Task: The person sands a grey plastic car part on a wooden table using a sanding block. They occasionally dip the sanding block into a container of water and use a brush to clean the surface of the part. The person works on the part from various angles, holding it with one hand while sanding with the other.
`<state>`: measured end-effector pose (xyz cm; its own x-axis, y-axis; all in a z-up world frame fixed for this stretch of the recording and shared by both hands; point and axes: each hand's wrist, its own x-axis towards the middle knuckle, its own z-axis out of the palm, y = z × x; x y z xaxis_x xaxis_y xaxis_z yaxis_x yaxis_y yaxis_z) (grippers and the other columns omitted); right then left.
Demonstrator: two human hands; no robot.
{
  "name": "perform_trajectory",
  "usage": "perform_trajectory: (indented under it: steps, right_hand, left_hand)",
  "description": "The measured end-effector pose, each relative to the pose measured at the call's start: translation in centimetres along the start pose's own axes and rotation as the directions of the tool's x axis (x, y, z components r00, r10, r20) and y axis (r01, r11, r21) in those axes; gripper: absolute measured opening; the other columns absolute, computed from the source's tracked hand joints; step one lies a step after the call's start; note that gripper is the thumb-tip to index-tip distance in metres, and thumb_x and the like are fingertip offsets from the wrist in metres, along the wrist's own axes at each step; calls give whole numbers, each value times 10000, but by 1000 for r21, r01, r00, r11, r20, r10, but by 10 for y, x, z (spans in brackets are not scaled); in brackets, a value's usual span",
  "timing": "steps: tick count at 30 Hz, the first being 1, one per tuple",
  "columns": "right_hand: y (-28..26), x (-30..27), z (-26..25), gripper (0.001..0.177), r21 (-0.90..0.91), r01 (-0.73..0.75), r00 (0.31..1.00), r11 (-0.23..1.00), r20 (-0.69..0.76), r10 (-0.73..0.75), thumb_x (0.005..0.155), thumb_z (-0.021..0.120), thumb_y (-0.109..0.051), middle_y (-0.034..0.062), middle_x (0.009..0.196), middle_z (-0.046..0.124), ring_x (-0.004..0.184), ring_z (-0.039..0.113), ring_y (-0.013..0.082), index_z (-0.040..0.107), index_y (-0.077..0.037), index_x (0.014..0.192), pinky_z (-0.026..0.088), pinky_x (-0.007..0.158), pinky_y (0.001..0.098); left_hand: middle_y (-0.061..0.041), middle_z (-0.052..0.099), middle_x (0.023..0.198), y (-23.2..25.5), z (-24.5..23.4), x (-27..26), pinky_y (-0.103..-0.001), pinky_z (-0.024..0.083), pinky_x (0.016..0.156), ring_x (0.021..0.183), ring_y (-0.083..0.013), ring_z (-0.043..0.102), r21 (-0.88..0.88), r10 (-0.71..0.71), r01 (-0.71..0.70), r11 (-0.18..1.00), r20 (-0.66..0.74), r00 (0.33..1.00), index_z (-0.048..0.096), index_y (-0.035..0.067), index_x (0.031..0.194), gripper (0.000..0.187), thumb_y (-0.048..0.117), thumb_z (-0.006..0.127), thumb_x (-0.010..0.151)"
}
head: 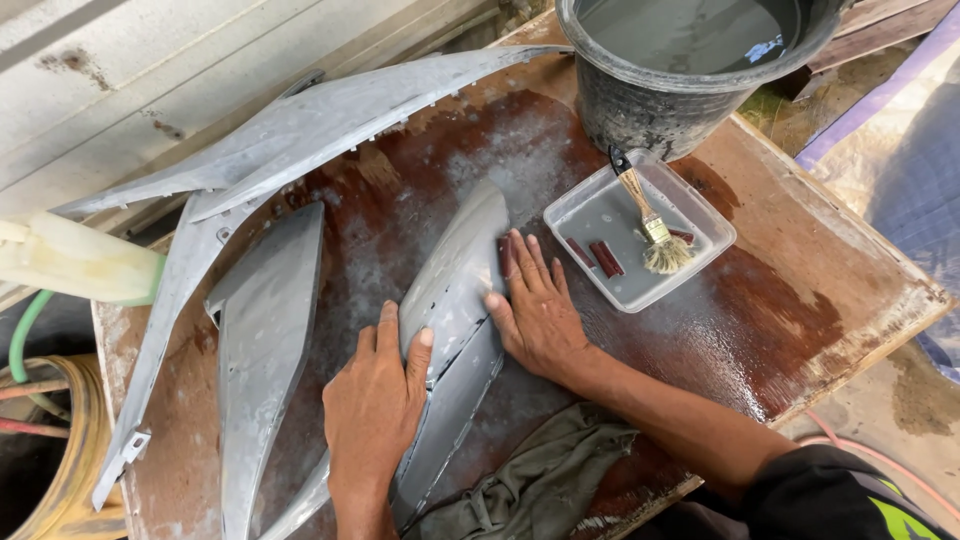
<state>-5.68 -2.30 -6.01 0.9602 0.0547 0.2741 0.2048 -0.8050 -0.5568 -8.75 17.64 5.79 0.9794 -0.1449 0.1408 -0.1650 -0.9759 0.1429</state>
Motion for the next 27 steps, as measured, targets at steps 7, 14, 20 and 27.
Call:
perform_trajectory:
  steps: [7,14,20,27]
  right_hand:
    - [-20,-24,-2,769,-25,210,978,977,0,-210,1049,281,-502,206,1701,158,1581,98,370,251,54,1579,43,1243,591]
    - [0,-3,5,749,-98,8,999,995,44,-3,1054,219,-482,206,1695,50,1563,25,402,115,41,1581,48,1210,625]
    - [-19,-20,-1,800,-37,168,985,985,36,-167,1010,192,-551,179,1698,99,1574,80,365,173,8,1581,40,1235,603]
    - [-14,-5,4,829,-158,27,997,987,71,-16,1019,43,-605,162,1697,-8,1564,-17,365,23,-10,1596,-44,1229,580]
  left_hand:
    - [-147,724,949,0,-1,1,-371,550,439,615,-283,740,22,29,-29,999,-20,999,590,18,1364,560,449,476,1024]
    - [-145,718,934,-1,0,0,-385,547,438,572,-283,724,20,31,-31,999,-22,999,587,21,1367,563,454,452,1034]
    - [-136,718,934,-2,2,1,-379,537,438,576,-276,720,55,52,-49,997,-49,997,591,24,1372,549,437,445,1041]
    - [-135,715,917,-1,2,1,-362,518,425,541,-255,702,37,53,-51,998,-55,997,595,-3,1374,530,385,412,1063]
